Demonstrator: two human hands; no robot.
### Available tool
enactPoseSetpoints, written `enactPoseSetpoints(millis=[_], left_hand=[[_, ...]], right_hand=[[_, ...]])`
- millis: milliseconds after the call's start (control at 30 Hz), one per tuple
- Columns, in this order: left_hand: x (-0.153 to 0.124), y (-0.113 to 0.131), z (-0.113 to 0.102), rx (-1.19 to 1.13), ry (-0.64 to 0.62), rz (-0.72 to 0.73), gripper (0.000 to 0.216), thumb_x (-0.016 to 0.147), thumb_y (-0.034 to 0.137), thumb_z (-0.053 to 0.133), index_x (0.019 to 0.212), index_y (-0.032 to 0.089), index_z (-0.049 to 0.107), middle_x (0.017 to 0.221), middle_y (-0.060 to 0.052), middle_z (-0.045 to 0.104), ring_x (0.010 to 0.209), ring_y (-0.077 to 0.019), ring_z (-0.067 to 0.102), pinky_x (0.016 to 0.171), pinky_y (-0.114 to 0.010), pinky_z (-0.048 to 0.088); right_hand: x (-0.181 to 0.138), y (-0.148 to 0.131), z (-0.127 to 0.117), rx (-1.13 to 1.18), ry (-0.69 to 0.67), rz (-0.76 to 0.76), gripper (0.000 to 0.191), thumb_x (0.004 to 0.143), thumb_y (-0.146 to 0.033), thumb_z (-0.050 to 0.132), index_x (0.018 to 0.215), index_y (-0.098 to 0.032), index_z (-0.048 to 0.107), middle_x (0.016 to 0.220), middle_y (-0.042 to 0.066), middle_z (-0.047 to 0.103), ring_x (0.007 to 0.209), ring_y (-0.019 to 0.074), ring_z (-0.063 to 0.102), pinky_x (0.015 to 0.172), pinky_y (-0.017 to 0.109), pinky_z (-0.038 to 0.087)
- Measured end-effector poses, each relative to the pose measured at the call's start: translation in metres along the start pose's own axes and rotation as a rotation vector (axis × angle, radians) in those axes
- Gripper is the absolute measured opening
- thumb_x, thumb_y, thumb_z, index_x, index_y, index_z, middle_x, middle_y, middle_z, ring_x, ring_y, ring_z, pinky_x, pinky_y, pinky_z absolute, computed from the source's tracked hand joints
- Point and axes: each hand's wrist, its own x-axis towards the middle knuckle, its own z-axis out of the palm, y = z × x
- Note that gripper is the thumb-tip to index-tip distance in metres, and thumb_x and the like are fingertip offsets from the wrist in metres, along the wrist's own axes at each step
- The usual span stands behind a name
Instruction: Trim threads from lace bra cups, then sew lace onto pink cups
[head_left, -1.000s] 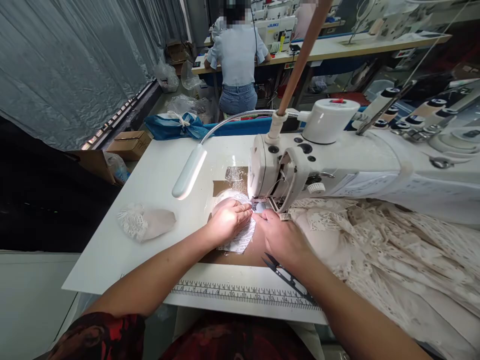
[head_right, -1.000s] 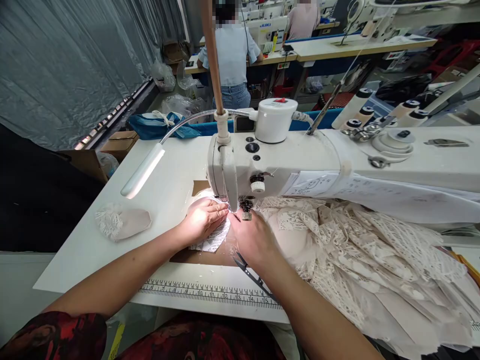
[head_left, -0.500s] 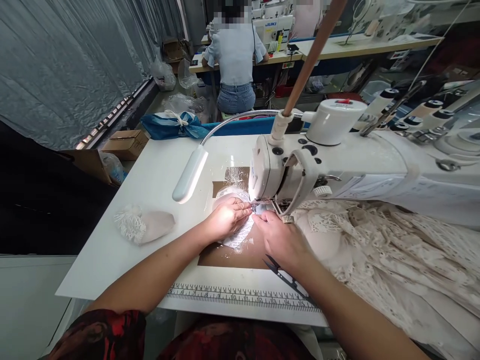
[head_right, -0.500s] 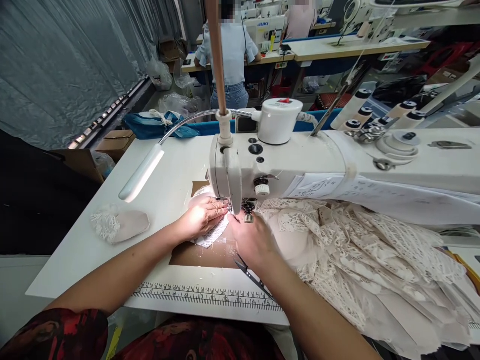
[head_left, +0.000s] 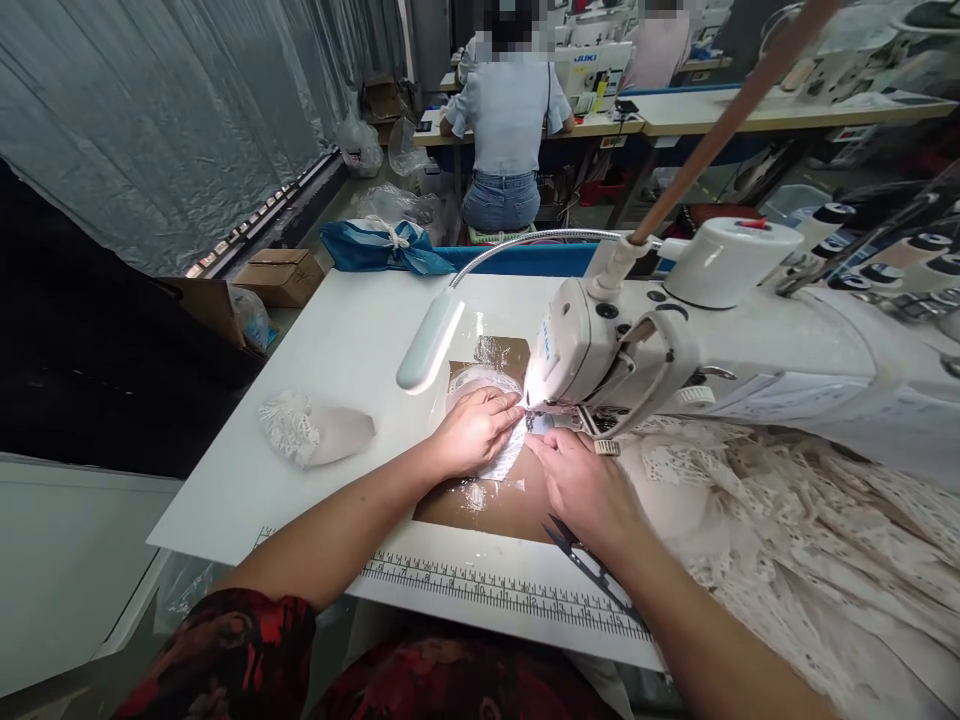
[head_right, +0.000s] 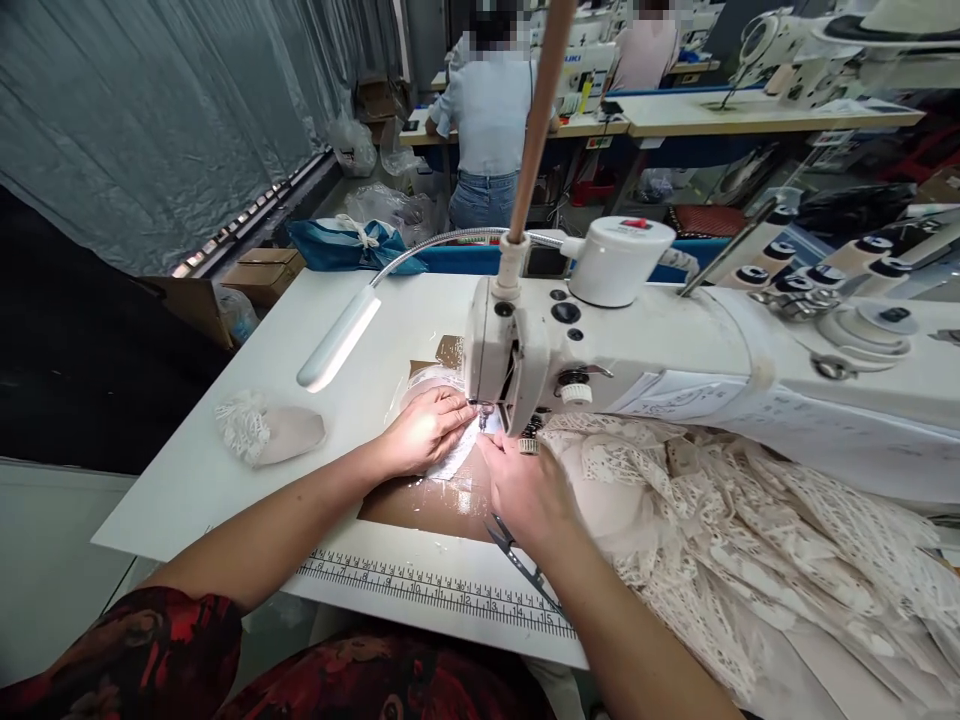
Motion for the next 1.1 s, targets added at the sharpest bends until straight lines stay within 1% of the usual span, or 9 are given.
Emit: enactPoseSetpoints(millis=[167, 333, 533, 600, 667, 767, 933, 1000, 1100], left_hand=[[-0.005, 0.006, 0.000, 0.158, -0.031, -0.076, 0.041, 0.092, 0.031, 0.039, 0.127, 0.017, 0.054, 0.134, -0.012, 0.052, 0.121, -0.0333, 0.043, 0.099, -0.049, 0.037], [-0.018, 0.018, -0.018, 0.238, -0.055, -0.315, 0.039, 0.090, 0.031, 0.042, 0.123, 0.015, 0.055, 0.133, -0.014, 0.052, 0.119, -0.0357, 0.045, 0.093, -0.049, 0.040], [-0.105, 0.007, -0.074, 0.208, 0.119, -0.468, 0.072, 0.077, 0.052, 0.062, 0.136, 0.017, 0.040, 0.142, -0.014, 0.042, 0.132, -0.0341, 0.034, 0.108, -0.050, 0.028], [-0.145, -0.006, -0.089, 0.206, 0.122, -0.626, 0.056, 0.080, 0.049, 0.059, 0.125, 0.017, 0.049, 0.129, -0.013, 0.053, 0.124, -0.0334, 0.042, 0.106, -0.052, 0.029], [-0.178, -0.014, -0.102, 0.131, 0.089, -0.691, 0.029, 0.090, 0.041, 0.046, 0.097, 0.016, 0.060, 0.098, -0.008, 0.063, 0.100, -0.0261, 0.055, 0.097, -0.048, 0.038], [-0.201, 0.000, -0.111, -0.208, 0.140, -0.718, 0.040, 0.093, 0.044, 0.038, 0.070, 0.015, 0.053, 0.069, -0.001, 0.052, 0.068, -0.0153, 0.052, 0.070, -0.031, 0.045], [-0.164, 0.063, -0.104, -0.903, 0.040, -0.477, 0.043, 0.089, 0.051, 0.046, 0.068, 0.014, 0.048, 0.061, 0.004, 0.041, 0.055, -0.0080, 0.041, 0.050, -0.020, 0.032], [-0.139, 0.076, -0.096, -0.919, 0.067, -0.410, 0.042, 0.092, 0.049, 0.043, 0.071, 0.014, 0.051, 0.061, 0.003, 0.041, 0.055, -0.0080, 0.041, 0.050, -0.020, 0.033], [-0.105, 0.069, -0.082, -0.609, 0.239, -0.381, 0.034, 0.093, 0.043, 0.042, 0.085, 0.014, 0.057, 0.074, -0.001, 0.053, 0.069, -0.0127, 0.051, 0.062, -0.024, 0.043]], right_hand=[[-0.001, 0.003, 0.005, 0.001, 0.039, -0.036, 0.036, 0.090, -0.013, 0.041, 0.115, -0.023, 0.065, 0.095, 0.006, 0.066, 0.079, 0.0194, 0.059, 0.062, 0.029, 0.039], [0.000, 0.010, 0.016, -0.004, 0.123, -0.106, 0.035, 0.089, -0.014, 0.042, 0.114, -0.019, 0.066, 0.095, 0.008, 0.067, 0.083, 0.0226, 0.063, 0.066, 0.032, 0.046], [-0.002, 0.014, 0.015, 0.085, 0.148, -0.184, 0.035, 0.090, -0.018, 0.039, 0.112, -0.016, 0.066, 0.098, 0.012, 0.068, 0.088, 0.0265, 0.064, 0.074, 0.040, 0.052], [-0.006, 0.012, 0.004, 0.216, 0.150, -0.211, 0.034, 0.090, -0.023, 0.040, 0.112, -0.018, 0.066, 0.105, 0.012, 0.068, 0.096, 0.0272, 0.063, 0.081, 0.042, 0.053], [-0.012, 0.006, -0.011, 0.394, 0.132, -0.210, 0.032, 0.090, -0.030, 0.045, 0.112, -0.021, 0.066, 0.113, 0.012, 0.066, 0.104, 0.0278, 0.061, 0.087, 0.043, 0.052], [-0.022, -0.014, -0.031, 0.726, 0.015, -0.168, 0.035, 0.085, -0.039, 0.059, 0.118, -0.027, 0.063, 0.129, 0.010, 0.058, 0.116, 0.0287, 0.057, 0.090, 0.041, 0.052], [-0.031, -0.072, -0.033, 1.468, -0.279, -0.198, 0.088, 0.065, -0.051, 0.077, 0.141, -0.027, 0.040, 0.141, 0.014, 0.049, 0.119, 0.0292, 0.055, 0.097, 0.046, 0.047], [-0.034, -0.090, -0.024, 1.708, -0.352, -0.057, 0.075, 0.066, -0.051, 0.077, 0.132, -0.024, 0.051, 0.122, 0.012, 0.065, 0.106, 0.0280, 0.063, 0.089, 0.044, 0.052], [-0.046, -0.090, -0.016, 1.869, -0.286, 0.195, 0.043, 0.070, -0.044, 0.074, 0.104, -0.019, 0.066, 0.092, 0.009, 0.075, 0.083, 0.0275, 0.071, 0.073, 0.041, 0.057]])
